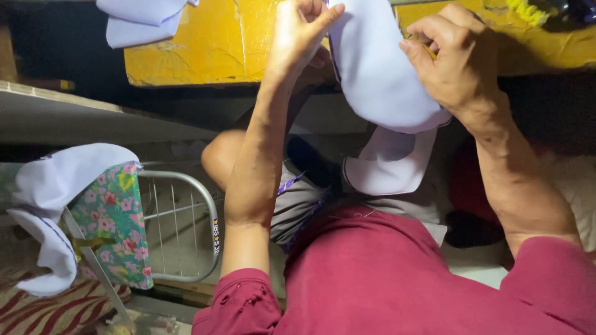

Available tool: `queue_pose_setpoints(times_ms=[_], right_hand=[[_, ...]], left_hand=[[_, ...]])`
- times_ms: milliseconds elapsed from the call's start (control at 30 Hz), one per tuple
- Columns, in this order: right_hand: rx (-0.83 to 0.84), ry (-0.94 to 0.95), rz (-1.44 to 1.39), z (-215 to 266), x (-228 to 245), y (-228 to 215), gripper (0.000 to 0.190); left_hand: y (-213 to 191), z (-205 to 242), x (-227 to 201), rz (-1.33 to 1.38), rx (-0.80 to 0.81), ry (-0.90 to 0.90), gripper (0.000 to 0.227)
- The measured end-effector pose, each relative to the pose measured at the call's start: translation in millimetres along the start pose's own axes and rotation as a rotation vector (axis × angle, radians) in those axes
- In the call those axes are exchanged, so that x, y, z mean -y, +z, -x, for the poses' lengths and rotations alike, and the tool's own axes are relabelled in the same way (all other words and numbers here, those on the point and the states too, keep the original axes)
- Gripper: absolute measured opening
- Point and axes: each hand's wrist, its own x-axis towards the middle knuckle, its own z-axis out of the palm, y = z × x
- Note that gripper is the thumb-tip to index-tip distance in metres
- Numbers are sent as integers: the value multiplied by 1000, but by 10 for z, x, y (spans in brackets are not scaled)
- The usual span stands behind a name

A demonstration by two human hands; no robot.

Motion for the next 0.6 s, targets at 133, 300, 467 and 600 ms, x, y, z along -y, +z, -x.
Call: queue_pose_setpoints(times_ms=[133,300,467,600], right_hand=[[3,-14,107,230,139,-133,23],[194,253,278,820,349,-358,28],[100,193,137,1132,67,-51,41],[-48,69,26,1013,286,-244,45]], left_hand=[[-124,368,-145,49,-15,118,32],[18,881,-204,-292,-338,325,12],[244,1130,-237,-246,-187,362,9],[357,1213,-312,-192,-66,292,20]])
